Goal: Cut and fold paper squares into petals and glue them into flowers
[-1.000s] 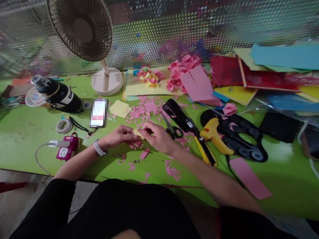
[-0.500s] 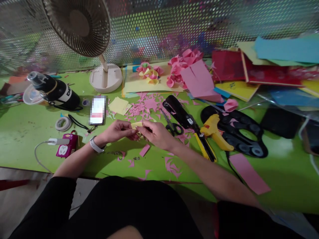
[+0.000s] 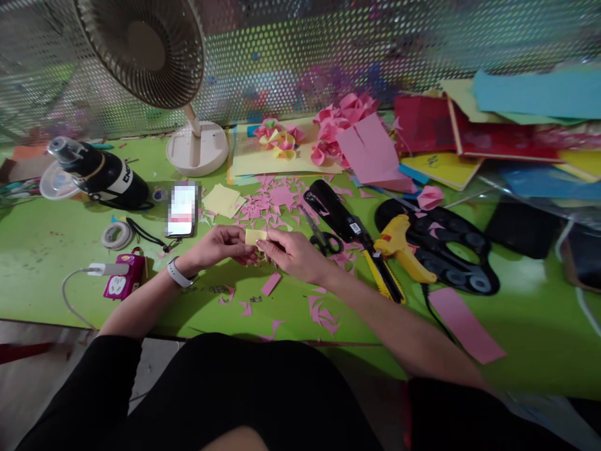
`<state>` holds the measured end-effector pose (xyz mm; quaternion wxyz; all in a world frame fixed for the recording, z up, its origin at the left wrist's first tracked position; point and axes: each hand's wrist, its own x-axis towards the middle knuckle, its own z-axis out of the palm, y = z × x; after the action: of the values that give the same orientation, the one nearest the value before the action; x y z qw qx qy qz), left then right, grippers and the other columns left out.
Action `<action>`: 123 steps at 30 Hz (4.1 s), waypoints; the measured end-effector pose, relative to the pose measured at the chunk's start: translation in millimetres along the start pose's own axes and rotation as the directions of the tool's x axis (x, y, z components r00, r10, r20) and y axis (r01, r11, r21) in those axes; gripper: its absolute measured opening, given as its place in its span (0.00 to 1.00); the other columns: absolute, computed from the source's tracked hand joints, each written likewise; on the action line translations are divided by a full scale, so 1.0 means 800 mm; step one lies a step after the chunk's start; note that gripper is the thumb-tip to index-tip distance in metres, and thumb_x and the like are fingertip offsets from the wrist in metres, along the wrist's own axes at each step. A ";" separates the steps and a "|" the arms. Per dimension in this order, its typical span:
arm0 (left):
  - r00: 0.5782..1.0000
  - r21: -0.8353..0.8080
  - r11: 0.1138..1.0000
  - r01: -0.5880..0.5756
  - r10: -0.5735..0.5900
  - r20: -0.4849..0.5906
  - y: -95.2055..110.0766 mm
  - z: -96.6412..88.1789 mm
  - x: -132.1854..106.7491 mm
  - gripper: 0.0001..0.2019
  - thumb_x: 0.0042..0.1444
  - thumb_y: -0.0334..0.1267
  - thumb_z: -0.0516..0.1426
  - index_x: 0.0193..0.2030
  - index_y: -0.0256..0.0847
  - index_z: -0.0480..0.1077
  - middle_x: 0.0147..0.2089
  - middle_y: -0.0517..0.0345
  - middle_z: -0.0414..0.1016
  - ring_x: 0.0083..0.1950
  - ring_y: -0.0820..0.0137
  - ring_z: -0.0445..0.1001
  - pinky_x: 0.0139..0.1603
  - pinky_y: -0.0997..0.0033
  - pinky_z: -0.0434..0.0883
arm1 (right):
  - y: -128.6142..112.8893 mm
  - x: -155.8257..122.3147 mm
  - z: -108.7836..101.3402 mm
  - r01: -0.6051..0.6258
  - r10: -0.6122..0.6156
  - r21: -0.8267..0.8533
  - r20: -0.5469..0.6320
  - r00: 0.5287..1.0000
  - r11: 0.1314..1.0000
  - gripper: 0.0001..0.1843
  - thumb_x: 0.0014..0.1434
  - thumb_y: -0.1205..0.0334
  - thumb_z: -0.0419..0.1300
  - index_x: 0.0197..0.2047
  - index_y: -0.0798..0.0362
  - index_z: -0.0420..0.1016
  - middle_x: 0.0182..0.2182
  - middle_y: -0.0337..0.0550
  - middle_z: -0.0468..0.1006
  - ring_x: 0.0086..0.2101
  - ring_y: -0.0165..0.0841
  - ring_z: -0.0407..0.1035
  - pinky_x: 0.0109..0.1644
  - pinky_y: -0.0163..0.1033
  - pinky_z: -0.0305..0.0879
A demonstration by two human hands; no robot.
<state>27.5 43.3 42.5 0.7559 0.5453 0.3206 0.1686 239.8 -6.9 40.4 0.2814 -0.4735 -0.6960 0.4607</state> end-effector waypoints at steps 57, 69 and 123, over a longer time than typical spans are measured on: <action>0.935 -0.267 0.961 -0.076 -0.024 -0.353 -0.010 0.000 0.008 0.14 0.48 0.37 0.69 0.37 0.30 0.74 0.34 0.55 0.81 0.36 0.75 0.81 0.33 0.80 0.75 | 0.029 -0.020 -0.032 -0.326 0.390 0.380 -0.105 0.915 0.866 0.25 0.41 0.47 0.75 0.35 0.52 0.71 0.27 0.39 0.75 0.24 0.31 0.71 0.25 0.38 0.74; 0.916 -0.330 0.932 -0.150 0.006 -0.401 -0.014 0.001 0.010 0.16 0.47 0.39 0.70 0.36 0.32 0.73 0.36 0.55 0.81 0.38 0.72 0.82 0.33 0.78 0.74 | 0.058 -0.022 -0.004 -0.227 0.254 0.268 -0.071 0.965 0.936 0.22 0.53 0.43 0.68 0.41 0.50 0.71 0.32 0.43 0.76 0.31 0.34 0.73 0.31 0.41 0.75; 0.868 -0.337 0.905 -0.259 0.066 -0.492 -0.024 0.009 0.011 0.18 0.47 0.43 0.70 0.38 0.34 0.73 0.36 0.55 0.82 0.39 0.70 0.83 0.37 0.75 0.77 | 0.025 -0.025 0.007 -0.286 0.298 0.274 -0.003 0.955 0.918 0.23 0.54 0.39 0.66 0.34 0.50 0.67 0.28 0.37 0.71 0.28 0.31 0.66 0.30 0.36 0.62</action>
<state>37.1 36.8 23.1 0.7317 0.3512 0.4056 0.4205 251.1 -24.5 20.5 0.2871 -0.5391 -0.5417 0.5775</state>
